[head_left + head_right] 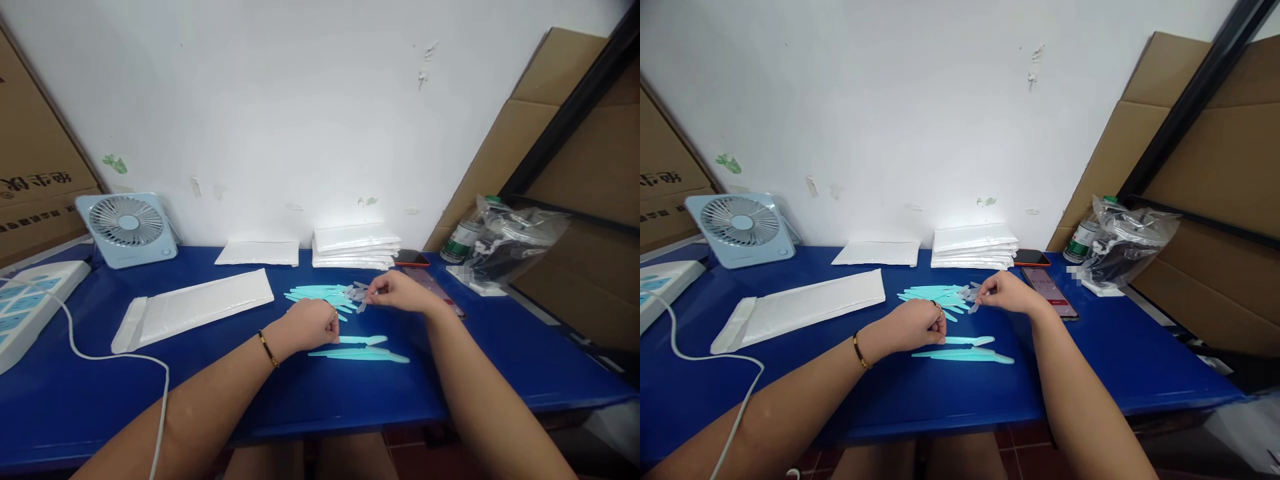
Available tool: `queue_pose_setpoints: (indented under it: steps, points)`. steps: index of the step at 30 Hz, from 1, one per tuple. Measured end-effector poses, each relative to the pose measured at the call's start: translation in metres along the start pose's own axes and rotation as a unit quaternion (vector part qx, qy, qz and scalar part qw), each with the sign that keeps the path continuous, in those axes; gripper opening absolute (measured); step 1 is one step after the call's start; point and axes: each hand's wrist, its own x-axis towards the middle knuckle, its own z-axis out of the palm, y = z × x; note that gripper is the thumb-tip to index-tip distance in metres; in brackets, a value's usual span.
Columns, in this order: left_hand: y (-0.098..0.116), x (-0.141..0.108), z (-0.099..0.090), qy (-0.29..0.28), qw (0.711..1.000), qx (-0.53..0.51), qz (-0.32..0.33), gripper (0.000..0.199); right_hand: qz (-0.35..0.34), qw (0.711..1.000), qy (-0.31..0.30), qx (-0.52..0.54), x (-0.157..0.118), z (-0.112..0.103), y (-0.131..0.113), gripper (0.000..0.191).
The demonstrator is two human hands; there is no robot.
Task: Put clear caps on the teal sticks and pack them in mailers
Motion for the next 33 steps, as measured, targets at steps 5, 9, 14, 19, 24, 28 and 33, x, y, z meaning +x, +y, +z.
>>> queue_pose_setpoints:
  steps: [5,9,14,19,24,28,33]
  points:
    - [-0.011,0.004,-0.003,0.082,0.995,0.034,-0.049,0.016,-0.027,0.993,-0.112,0.02,-0.003,0.0,-0.004,0.032]
    - [-0.019,0.007,-0.009,0.11,0.99,0.061,-0.065,0.015,-0.031,0.996,-0.065,0.048,0.002,0.007,0.0,0.031]
    - [-0.03,0.01,-0.013,0.151,0.977,0.108,-0.11,0.013,0.002,0.998,0.03,0.053,0.01,0.01,0.011,0.033]
    - [-0.025,0.006,-0.011,0.175,0.978,0.075,-0.086,0.025,0.029,0.996,0.078,0.005,0.011,0.006,0.017,0.039]
    - [0.0,-0.004,-0.004,0.029,0.999,-0.013,0.024,0.032,0.018,0.997,0.073,0.008,0.008,0.003,0.014,0.034]
    - [0.003,-0.004,-0.002,-0.026,0.999,-0.034,0.0,0.014,-0.005,0.998,-0.004,0.059,0.001,0.0,0.002,0.034]
    - [-0.01,0.004,-0.004,0.074,0.996,-0.003,-0.057,0.016,-0.029,0.988,-0.13,0.08,-0.004,0.002,-0.011,0.033]
